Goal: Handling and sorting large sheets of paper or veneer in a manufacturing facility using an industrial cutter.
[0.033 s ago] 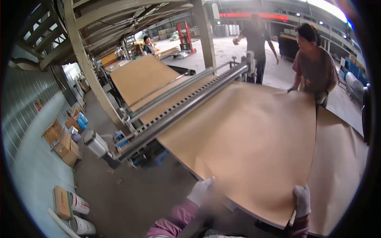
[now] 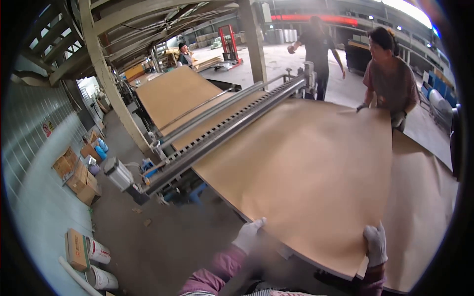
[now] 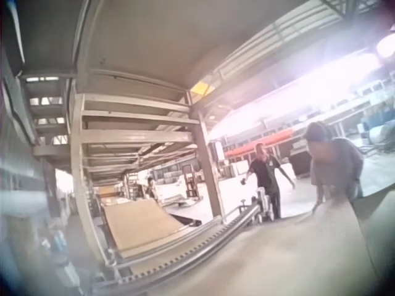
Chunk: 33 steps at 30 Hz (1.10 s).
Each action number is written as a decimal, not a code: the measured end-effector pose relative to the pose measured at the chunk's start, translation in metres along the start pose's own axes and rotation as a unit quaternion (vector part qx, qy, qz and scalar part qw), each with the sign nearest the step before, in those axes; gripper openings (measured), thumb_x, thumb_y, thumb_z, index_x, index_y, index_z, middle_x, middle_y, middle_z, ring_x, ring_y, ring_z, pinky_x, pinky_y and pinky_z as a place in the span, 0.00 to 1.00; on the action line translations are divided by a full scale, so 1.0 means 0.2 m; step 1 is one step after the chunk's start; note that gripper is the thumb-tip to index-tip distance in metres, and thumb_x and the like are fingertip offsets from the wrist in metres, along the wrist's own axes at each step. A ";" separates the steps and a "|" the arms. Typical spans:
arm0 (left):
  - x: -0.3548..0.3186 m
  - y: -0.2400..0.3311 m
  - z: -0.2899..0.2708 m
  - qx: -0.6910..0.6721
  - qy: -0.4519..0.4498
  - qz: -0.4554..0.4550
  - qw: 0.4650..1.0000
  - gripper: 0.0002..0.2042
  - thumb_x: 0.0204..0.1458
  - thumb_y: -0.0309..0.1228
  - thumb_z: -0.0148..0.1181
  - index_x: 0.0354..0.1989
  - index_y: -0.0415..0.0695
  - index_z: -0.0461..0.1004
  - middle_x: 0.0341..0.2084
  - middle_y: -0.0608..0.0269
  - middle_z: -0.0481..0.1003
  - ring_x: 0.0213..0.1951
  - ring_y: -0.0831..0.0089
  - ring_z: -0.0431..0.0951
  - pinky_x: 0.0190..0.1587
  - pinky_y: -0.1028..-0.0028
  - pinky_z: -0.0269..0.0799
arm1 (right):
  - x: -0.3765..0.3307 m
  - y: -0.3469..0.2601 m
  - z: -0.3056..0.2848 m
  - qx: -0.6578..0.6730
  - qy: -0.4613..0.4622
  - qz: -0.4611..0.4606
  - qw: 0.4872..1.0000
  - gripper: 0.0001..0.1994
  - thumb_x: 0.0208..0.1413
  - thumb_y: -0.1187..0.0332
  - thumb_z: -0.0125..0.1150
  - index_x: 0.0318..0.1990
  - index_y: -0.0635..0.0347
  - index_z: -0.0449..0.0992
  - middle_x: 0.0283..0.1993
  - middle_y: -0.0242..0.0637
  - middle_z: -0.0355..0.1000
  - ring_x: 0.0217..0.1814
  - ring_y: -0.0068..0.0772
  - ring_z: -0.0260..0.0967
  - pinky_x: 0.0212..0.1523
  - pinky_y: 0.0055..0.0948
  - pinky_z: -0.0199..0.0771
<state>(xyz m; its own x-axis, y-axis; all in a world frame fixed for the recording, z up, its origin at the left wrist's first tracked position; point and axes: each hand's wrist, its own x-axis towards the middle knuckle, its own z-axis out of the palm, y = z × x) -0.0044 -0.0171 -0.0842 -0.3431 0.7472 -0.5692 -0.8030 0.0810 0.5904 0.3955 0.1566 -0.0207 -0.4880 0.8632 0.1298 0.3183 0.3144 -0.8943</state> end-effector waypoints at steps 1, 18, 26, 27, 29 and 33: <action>0.08 -0.11 -0.09 -0.002 0.008 0.000 1.000 0.10 0.55 0.35 0.58 0.38 0.41 0.72 0.32 0.60 0.76 0.28 0.69 0.79 0.26 0.69 0.80 | 0.03 -0.22 0.03 0.055 0.042 0.016 0.997 0.15 0.49 0.73 0.47 0.46 0.65 0.68 0.31 0.30 0.68 0.31 0.21 0.62 0.29 0.26 0.63; -0.05 -0.73 0.23 0.027 -0.249 -0.134 0.959 0.11 0.57 0.37 0.55 0.41 0.44 0.68 0.27 0.60 0.74 0.25 0.72 0.76 0.21 0.76 0.73 | -0.62 -0.26 0.02 0.424 0.069 0.178 0.885 0.28 0.54 0.65 0.54 0.62 0.64 0.57 0.32 0.33 0.69 0.33 0.20 0.70 0.24 0.14 0.69; -0.48 -0.77 0.66 0.043 -0.359 -0.245 0.900 0.20 0.62 0.46 0.43 0.38 0.40 0.72 0.29 0.61 0.76 0.26 0.73 0.76 0.29 0.76 0.74 | -0.51 -0.43 0.47 0.436 0.103 0.361 0.818 0.15 0.59 0.55 0.50 0.31 0.58 0.70 0.22 0.34 0.68 0.19 0.27 0.65 0.21 0.24 0.67; -0.49 -0.79 0.68 0.041 -0.363 -0.265 0.892 0.19 0.62 0.44 0.44 0.39 0.39 0.72 0.29 0.61 0.76 0.26 0.72 0.76 0.30 0.75 0.75 | -0.54 -0.28 0.42 0.457 0.115 0.363 0.804 0.15 0.60 0.55 0.47 0.30 0.56 0.68 0.20 0.33 0.67 0.15 0.26 0.63 0.15 0.25 0.64; -0.56 -0.76 0.71 0.054 -0.326 -0.281 0.901 0.16 0.61 0.41 0.49 0.43 0.39 0.70 0.29 0.61 0.75 0.26 0.69 0.75 0.29 0.72 0.76 | -0.59 -0.32 0.35 0.230 0.222 0.289 0.902 0.14 0.60 0.57 0.48 0.29 0.57 0.70 0.20 0.33 0.68 0.16 0.25 0.66 0.14 0.27 0.66; -0.52 -0.51 0.61 0.010 -0.256 -0.183 0.949 0.20 0.59 0.46 0.50 0.44 0.39 0.69 0.29 0.54 0.76 0.23 0.66 0.77 0.27 0.68 0.77 | -0.64 -0.29 0.13 0.141 0.207 0.173 0.953 0.14 0.59 0.60 0.47 0.26 0.58 0.71 0.19 0.32 0.68 0.16 0.24 0.66 0.15 0.25 0.66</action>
<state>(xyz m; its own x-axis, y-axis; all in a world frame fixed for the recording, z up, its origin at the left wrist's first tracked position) 0.1719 -0.0231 -0.0154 0.2426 0.8884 -0.3897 -0.8112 0.4061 0.4208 0.4188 0.0183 0.0028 -0.0121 0.9961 -0.0870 0.1430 -0.0844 -0.9861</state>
